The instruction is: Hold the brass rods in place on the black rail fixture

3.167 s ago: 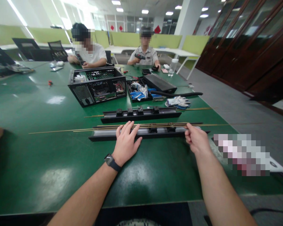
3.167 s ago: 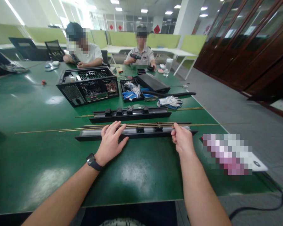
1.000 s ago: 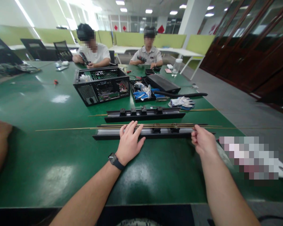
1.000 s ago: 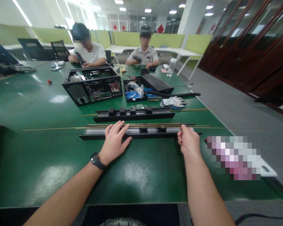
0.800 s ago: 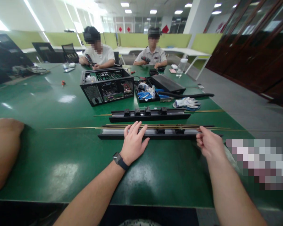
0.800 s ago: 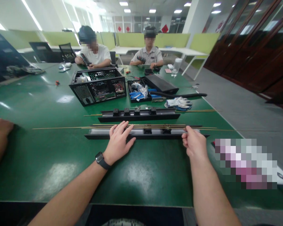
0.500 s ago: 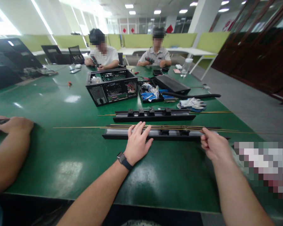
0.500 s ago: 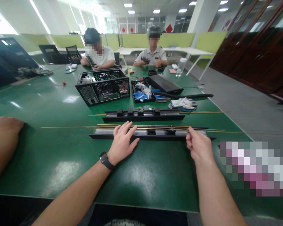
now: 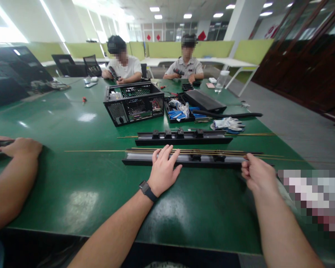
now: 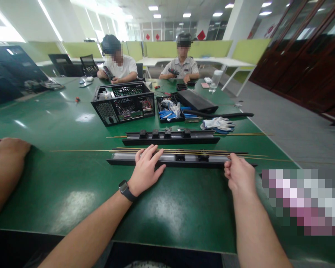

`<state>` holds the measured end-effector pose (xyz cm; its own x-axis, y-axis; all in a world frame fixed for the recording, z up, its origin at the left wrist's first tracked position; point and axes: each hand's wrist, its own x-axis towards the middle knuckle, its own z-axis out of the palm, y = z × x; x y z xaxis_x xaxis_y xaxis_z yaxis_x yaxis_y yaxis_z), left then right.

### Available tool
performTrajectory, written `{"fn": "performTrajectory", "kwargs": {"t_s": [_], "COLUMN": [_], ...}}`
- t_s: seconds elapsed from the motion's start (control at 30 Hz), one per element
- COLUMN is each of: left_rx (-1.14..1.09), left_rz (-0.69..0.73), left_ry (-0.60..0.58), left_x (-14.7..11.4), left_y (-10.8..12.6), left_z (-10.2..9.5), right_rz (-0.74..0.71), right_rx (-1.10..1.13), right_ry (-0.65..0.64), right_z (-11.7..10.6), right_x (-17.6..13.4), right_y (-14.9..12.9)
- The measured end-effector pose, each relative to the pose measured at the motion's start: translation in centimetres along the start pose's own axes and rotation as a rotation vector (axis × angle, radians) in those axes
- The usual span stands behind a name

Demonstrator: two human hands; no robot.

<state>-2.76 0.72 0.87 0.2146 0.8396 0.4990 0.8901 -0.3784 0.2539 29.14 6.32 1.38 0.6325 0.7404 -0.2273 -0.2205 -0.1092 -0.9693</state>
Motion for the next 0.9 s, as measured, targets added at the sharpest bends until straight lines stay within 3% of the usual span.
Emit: {"fn": "performTrajectory", "kwargs": {"t_s": [0.23,0.5,0.77,0.9], "left_rx": [0.02,0.026,0.009,0.01], "left_rz": [-0.006,0.004,0.01,0.015], "left_ry": [-0.007,-0.003,0.004,0.005], "left_x": [-0.01,-0.01,0.02,0.01], "left_y": [0.07,0.07,-0.01,-0.01], "left_z": [-0.09,-0.03,-0.02,0.0], "right_rz": [0.001,0.017,-0.02,-0.027], "right_rx": [-0.014,0.017,0.064,0.038], "right_ry": [-0.113,-0.153,0.012,0.007], "right_z": [0.04,0.16,-0.16,-0.27], "right_x": [-0.49,-0.83,-0.03,0.08], "right_y": [0.07,0.06,-0.23,-0.23]}}
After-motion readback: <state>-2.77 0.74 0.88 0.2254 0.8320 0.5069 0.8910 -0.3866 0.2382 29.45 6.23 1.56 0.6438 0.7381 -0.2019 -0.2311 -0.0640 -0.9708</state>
